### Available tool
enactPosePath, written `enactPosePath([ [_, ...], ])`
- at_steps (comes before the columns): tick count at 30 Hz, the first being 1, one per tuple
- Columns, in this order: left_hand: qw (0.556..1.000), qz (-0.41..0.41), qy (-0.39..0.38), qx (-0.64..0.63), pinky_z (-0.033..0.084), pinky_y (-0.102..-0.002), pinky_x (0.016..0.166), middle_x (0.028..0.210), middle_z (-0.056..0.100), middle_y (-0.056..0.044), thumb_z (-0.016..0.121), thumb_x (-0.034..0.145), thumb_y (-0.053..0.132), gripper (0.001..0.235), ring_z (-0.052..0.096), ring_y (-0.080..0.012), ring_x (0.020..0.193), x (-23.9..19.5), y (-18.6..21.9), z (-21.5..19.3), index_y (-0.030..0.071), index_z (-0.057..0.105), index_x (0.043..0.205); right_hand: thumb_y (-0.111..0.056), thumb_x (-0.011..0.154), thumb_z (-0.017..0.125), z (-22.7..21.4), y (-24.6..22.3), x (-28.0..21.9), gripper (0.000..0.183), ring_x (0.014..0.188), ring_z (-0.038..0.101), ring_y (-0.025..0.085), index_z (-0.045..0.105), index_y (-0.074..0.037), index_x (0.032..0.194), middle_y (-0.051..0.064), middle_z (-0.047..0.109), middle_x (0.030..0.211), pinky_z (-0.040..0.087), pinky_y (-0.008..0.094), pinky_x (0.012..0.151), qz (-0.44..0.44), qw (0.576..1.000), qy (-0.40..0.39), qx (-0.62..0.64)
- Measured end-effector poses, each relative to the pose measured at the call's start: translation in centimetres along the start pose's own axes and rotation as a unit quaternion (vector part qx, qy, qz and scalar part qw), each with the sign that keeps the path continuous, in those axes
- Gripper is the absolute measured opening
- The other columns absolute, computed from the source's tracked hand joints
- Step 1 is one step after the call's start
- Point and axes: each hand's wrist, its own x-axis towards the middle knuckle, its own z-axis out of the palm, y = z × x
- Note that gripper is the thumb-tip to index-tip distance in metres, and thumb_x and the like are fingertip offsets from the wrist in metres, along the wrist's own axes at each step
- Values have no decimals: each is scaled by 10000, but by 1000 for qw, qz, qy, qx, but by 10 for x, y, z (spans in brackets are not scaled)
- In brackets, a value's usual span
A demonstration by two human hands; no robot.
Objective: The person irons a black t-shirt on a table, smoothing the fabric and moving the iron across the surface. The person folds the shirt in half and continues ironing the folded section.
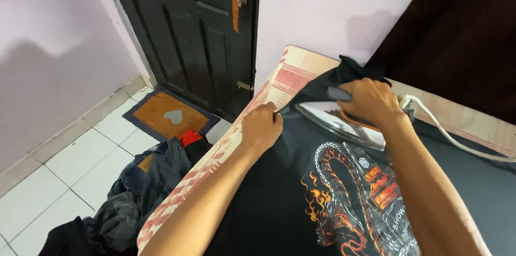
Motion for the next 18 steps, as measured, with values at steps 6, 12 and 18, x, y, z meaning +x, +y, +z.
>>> enactPosePath([
  [6,999,-14,13,42,500,-449,730,816,604,-116,508,830,339,302,636,-327,827,19,13,-3,58,611,874,-361,753,583,4,9,-8,329,966,641,328,667,-315,1068,94,689,965,500,412,837,42,999,25,-6],
  [12,997,-33,-14,75,513,-461,735,837,633,-137,488,830,384,342,632,-364,880,116,-3,64,90,663,821,-325,870,448,43,31,10,294,831,672,340,676,-297,1055,85,701,833,496,448,720,90,991,96,-37],
  [18,987,-77,-121,73,439,-486,908,1085,630,-155,605,763,379,418,554,-369,1091,133,41,50,69,652,1040,-378,870,436,38,31,10,301,782,673,321,674,-290,1031,50,686,774,510,444,664,74,994,79,-30],
])
